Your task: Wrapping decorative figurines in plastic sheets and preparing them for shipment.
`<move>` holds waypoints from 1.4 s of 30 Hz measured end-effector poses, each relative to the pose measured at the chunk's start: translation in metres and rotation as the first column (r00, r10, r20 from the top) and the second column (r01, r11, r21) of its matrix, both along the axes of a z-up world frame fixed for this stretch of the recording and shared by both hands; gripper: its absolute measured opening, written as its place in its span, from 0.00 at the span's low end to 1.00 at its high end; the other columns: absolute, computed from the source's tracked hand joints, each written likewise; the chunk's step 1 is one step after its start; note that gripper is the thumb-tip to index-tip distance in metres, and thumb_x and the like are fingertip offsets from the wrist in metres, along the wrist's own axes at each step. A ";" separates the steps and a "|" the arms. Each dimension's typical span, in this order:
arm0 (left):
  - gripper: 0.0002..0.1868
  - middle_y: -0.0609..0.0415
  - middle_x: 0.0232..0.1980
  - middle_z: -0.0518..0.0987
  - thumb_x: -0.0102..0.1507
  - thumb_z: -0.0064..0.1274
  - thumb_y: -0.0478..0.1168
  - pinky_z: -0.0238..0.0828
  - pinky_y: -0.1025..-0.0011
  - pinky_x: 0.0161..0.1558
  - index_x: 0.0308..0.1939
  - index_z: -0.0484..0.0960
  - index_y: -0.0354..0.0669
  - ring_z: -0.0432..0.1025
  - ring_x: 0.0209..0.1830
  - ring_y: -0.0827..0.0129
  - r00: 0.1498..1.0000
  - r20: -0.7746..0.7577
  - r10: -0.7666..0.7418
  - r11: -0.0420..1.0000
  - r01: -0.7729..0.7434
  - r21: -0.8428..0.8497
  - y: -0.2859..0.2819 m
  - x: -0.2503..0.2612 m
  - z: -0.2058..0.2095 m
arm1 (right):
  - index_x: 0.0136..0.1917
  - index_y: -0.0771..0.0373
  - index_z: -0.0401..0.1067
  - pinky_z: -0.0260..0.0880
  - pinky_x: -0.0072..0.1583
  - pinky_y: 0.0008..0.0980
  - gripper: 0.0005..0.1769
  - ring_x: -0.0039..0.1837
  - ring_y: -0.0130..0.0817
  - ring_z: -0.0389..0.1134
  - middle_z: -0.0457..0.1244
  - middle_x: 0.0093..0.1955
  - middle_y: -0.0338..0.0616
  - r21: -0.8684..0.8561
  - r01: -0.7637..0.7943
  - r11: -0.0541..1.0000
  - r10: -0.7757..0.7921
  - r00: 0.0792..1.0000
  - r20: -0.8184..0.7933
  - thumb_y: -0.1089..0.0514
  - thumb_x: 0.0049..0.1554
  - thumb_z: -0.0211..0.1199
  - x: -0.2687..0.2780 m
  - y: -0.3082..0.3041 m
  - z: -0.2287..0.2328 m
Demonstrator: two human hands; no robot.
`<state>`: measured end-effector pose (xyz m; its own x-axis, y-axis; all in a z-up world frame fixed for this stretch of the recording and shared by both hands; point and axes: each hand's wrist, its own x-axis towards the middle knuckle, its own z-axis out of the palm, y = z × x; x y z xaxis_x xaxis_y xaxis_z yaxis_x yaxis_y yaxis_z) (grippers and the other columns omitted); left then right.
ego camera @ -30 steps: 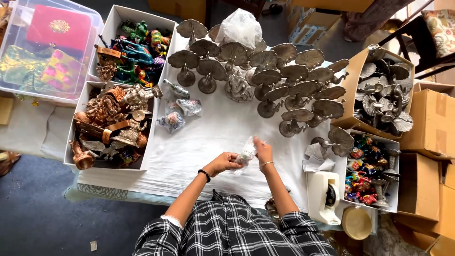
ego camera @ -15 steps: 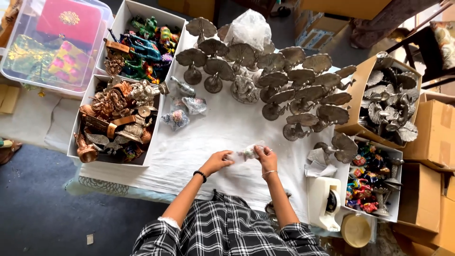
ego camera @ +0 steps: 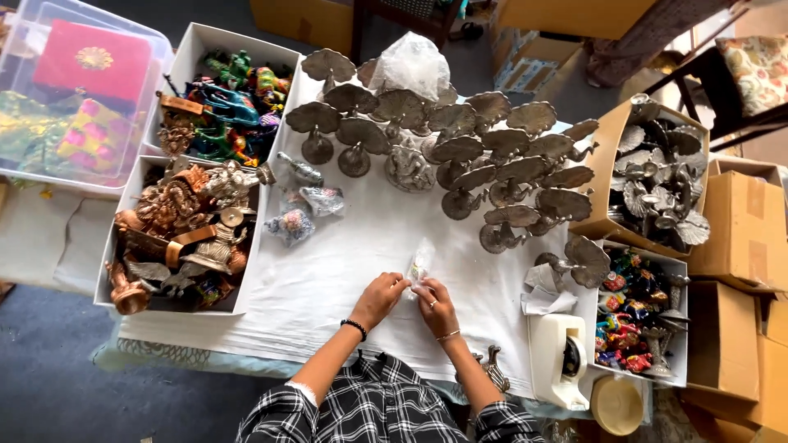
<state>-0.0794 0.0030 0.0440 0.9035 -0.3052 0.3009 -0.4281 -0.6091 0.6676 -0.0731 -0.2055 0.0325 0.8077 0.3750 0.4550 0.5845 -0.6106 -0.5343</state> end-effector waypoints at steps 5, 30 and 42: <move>0.23 0.54 0.55 0.75 0.59 0.53 0.31 0.71 0.64 0.56 0.58 0.77 0.47 0.71 0.55 0.61 0.959 0.198 -0.201 0.964 0.158 0.214 0.010 0.018 -0.017 | 0.59 0.59 0.76 0.73 0.60 0.41 0.25 0.62 0.47 0.67 0.65 0.60 0.46 -0.078 -0.038 0.996 0.038 0.999 0.007 0.71 0.47 0.66 -0.002 -0.023 0.024; 0.13 0.58 0.49 0.80 0.60 0.58 0.31 0.74 0.68 0.55 0.48 0.85 0.45 0.72 0.53 0.63 0.940 0.087 -0.329 0.943 0.323 0.075 0.013 0.052 -0.012 | 0.53 0.57 0.78 0.74 0.56 0.36 0.16 0.55 0.40 0.72 0.71 0.53 0.40 0.105 0.013 0.994 -0.001 0.993 -0.119 0.66 0.51 0.71 0.015 -0.017 -0.005; 0.18 0.56 0.45 0.82 0.57 0.59 0.27 0.75 0.67 0.49 0.52 0.80 0.41 0.77 0.48 0.62 0.936 -0.351 -0.033 0.953 -0.076 -0.294 -0.002 0.043 0.011 | 0.56 0.57 0.78 0.77 0.46 0.27 0.22 0.45 0.29 0.74 0.73 0.51 0.39 0.403 0.539 0.739 -0.248 0.775 -0.581 0.68 0.47 0.73 0.003 0.008 -0.029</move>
<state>-0.0362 0.0009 0.0550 0.9724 -0.2300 0.0402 -0.1245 -0.3649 0.9227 -0.0702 -0.1971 0.0031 0.9782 -0.2078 0.0035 -0.0522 -0.2620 -0.9637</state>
